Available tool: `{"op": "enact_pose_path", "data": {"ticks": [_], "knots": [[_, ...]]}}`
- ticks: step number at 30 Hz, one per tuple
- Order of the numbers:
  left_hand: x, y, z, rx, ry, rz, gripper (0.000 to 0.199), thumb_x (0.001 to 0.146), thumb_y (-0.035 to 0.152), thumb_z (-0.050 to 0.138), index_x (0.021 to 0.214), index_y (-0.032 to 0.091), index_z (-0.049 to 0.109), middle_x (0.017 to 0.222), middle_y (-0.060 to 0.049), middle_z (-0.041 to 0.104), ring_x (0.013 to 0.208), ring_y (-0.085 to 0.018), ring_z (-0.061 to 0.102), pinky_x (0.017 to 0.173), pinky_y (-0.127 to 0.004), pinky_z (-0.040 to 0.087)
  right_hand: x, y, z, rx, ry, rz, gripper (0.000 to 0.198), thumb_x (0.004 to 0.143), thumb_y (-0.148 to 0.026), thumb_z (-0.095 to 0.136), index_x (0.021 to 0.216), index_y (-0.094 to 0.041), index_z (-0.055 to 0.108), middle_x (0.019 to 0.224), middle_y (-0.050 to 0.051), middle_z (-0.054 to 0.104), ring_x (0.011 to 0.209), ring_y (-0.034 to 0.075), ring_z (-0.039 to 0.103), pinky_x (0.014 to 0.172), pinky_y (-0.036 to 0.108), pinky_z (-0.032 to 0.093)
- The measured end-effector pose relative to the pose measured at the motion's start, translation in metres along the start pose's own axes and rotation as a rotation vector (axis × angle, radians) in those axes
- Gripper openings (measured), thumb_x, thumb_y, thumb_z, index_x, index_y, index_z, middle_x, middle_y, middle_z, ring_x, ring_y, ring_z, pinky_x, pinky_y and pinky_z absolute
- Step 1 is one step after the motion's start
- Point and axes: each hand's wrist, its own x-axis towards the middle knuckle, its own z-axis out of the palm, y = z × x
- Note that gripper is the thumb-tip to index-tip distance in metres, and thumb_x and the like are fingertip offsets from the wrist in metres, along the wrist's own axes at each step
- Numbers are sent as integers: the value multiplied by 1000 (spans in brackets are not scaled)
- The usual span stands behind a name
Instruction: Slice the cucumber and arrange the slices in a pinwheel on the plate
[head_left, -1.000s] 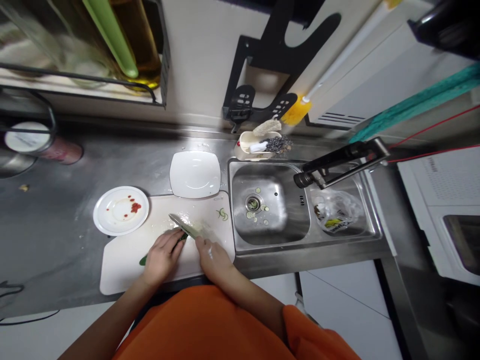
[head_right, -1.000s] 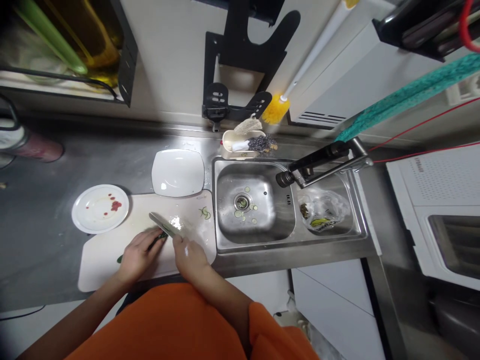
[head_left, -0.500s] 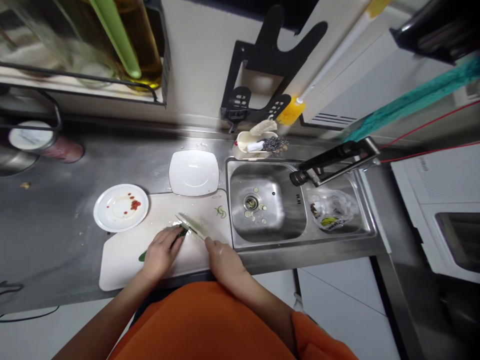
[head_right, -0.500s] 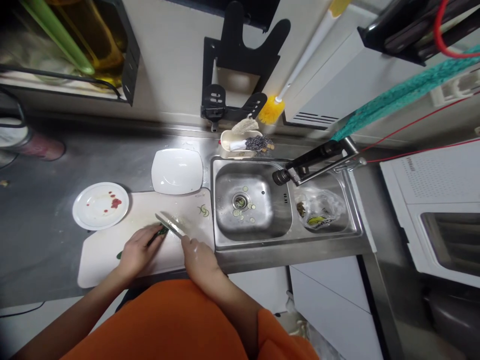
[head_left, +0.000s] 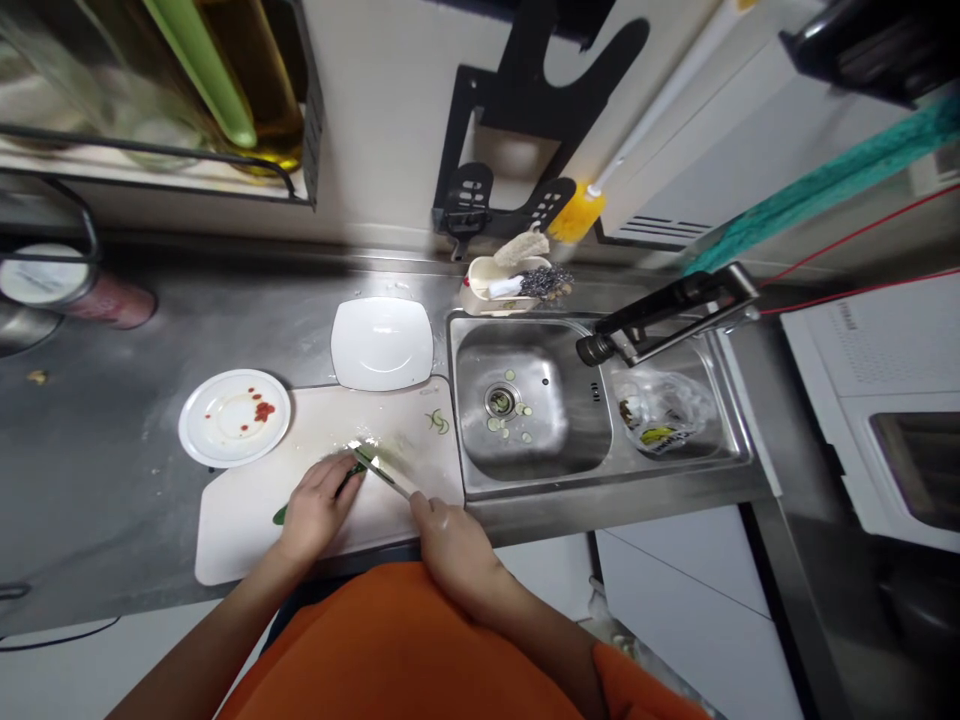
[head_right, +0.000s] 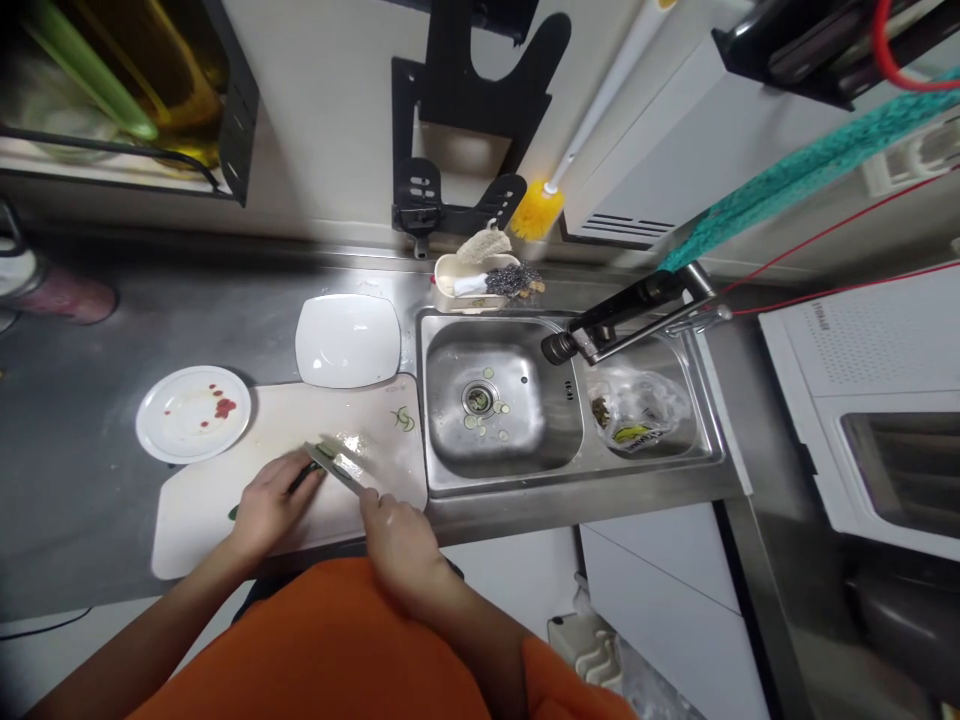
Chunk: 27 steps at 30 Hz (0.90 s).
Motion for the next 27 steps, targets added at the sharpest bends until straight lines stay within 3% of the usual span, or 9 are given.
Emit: {"op": "enact_pose_path", "data": {"ticks": [27], "knots": [[2,0,0,5,1,24,21,89,31,55,103,18,64,99,-7,71,95,-21,65,89,-37,51,13,-3,-6,19,-10,-20,32,89,-4,33,111,-15,53,93,10,67,81,24,65,62,27,44]]}}
